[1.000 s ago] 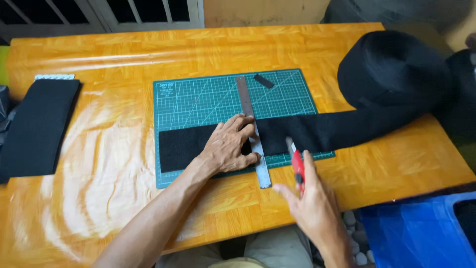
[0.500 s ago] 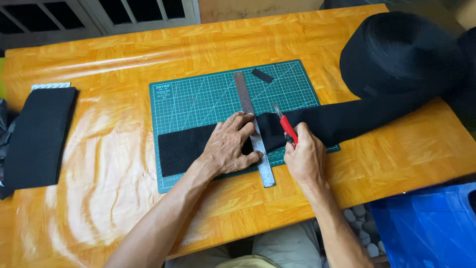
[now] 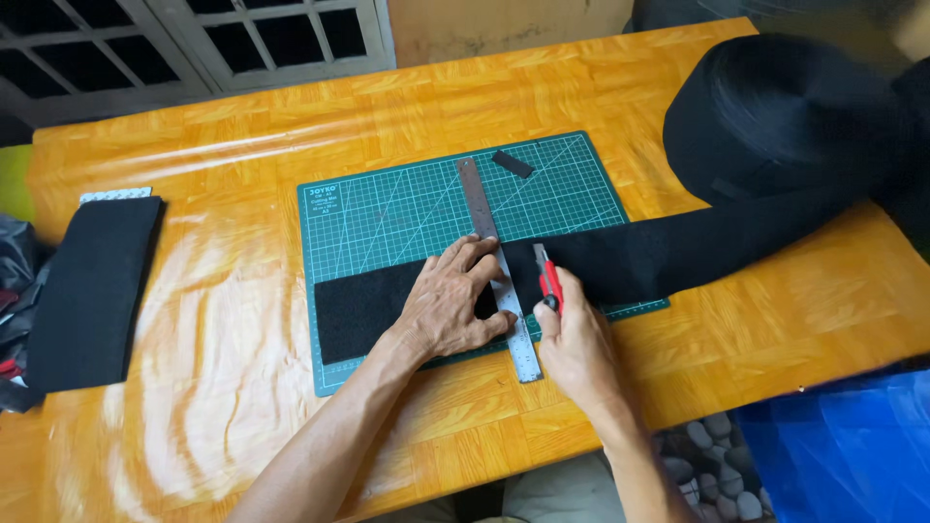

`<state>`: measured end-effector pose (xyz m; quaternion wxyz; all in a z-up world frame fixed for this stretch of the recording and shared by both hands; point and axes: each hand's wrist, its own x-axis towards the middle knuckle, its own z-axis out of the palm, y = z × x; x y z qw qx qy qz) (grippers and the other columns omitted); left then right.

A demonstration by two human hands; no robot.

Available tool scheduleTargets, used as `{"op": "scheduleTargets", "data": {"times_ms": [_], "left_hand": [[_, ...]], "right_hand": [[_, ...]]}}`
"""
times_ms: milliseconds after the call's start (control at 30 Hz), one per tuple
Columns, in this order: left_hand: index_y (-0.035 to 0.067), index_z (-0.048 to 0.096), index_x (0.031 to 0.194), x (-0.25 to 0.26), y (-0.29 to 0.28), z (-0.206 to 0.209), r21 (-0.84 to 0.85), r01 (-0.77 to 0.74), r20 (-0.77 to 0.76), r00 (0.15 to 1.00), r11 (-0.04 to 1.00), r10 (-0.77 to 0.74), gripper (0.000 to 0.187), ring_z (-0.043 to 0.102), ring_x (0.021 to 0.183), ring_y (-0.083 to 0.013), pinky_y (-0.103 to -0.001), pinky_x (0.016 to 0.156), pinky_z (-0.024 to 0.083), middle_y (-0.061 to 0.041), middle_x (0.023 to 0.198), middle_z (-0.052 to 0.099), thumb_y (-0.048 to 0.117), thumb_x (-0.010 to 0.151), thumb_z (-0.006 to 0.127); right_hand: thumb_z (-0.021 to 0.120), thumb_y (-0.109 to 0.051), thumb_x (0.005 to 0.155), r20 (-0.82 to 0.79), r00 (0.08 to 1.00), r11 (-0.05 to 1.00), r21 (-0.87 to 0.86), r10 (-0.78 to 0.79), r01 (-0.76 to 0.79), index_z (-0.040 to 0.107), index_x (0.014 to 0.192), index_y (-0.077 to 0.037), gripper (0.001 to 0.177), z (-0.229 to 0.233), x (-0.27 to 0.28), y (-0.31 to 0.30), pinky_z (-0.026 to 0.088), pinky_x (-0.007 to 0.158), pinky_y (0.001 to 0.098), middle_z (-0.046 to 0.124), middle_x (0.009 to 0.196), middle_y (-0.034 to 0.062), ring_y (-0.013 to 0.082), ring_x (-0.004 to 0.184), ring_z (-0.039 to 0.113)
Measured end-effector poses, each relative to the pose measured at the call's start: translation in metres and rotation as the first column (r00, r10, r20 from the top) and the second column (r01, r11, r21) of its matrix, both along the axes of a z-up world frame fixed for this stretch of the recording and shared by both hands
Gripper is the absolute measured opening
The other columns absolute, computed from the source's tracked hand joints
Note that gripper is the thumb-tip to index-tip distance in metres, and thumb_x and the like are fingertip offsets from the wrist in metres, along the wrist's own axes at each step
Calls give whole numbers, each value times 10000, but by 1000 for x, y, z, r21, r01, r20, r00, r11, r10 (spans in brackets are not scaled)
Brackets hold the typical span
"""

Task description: The person uses a metal ruler and a red utility knife to cut a long strip of black fabric on a green cutting mat. They align the ruler along the fabric and slice through it, then move the cut piece aside and reposition the ruler to continue cutting the remaining strip.

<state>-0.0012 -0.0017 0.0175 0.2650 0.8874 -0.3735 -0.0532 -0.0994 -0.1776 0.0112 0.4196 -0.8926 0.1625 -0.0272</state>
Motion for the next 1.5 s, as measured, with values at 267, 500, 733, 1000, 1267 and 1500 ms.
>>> {"op": "scheduleTargets", "data": {"times_ms": [267,500,733,1000,1267,1500], "left_hand": [[168,577,1114,2,-2,-6,-2,2,20,1000,1000,-2,497,368,1488,-356,-472,1026,425,-100,1500,493,500,776,726],[162,563,1103,1,-1,-8,21,-7,50,999,1000,6,501,375,1483,-347,-466,1024,424,-92,1493,502,503,771,722],[164,560,1083,2,-1,-8,16,-5,45,999,1000,5,489,376,1479,-346,-460,1023,417,-84,1481,507,513,774,710],[166,551,1059,0,-2,-10,5,-18,71,997,1000,17,473,378,1478,-332,-453,1016,418,-81,1467,512,501,766,713],[168,547,1085,2,-1,-6,29,3,66,998,1000,-5,496,368,1480,-346,-457,1012,418,-90,1474,503,514,776,725],[168,548,1086,1,0,-6,17,-5,72,997,1000,4,484,368,1479,-349,-463,1004,418,-87,1479,492,496,780,730]], "right_hand": [[540,-154,1008,-34,995,985,-145,91,-95,442,1558,-100,562,25,14,17,567,933,573,644,1279,287,459,1181,645],[540,-197,1000,-130,980,961,-213,149,-175,420,1574,-146,588,17,32,21,608,848,556,693,1100,249,434,1064,702],[535,-185,992,-150,966,939,-242,212,-244,392,1580,-98,612,28,36,23,587,877,586,680,1099,261,467,1088,680],[527,-152,985,-122,962,917,-293,244,-270,379,1572,-65,612,24,33,25,587,842,611,666,1067,256,490,1049,680],[517,-110,973,-219,938,881,-337,269,-332,340,1598,-55,652,37,34,23,587,827,592,677,1015,238,462,1025,702],[483,-89,966,-276,924,872,-339,267,-353,293,1606,-35,670,47,8,31,567,833,613,657,1041,277,505,1020,688]]}}
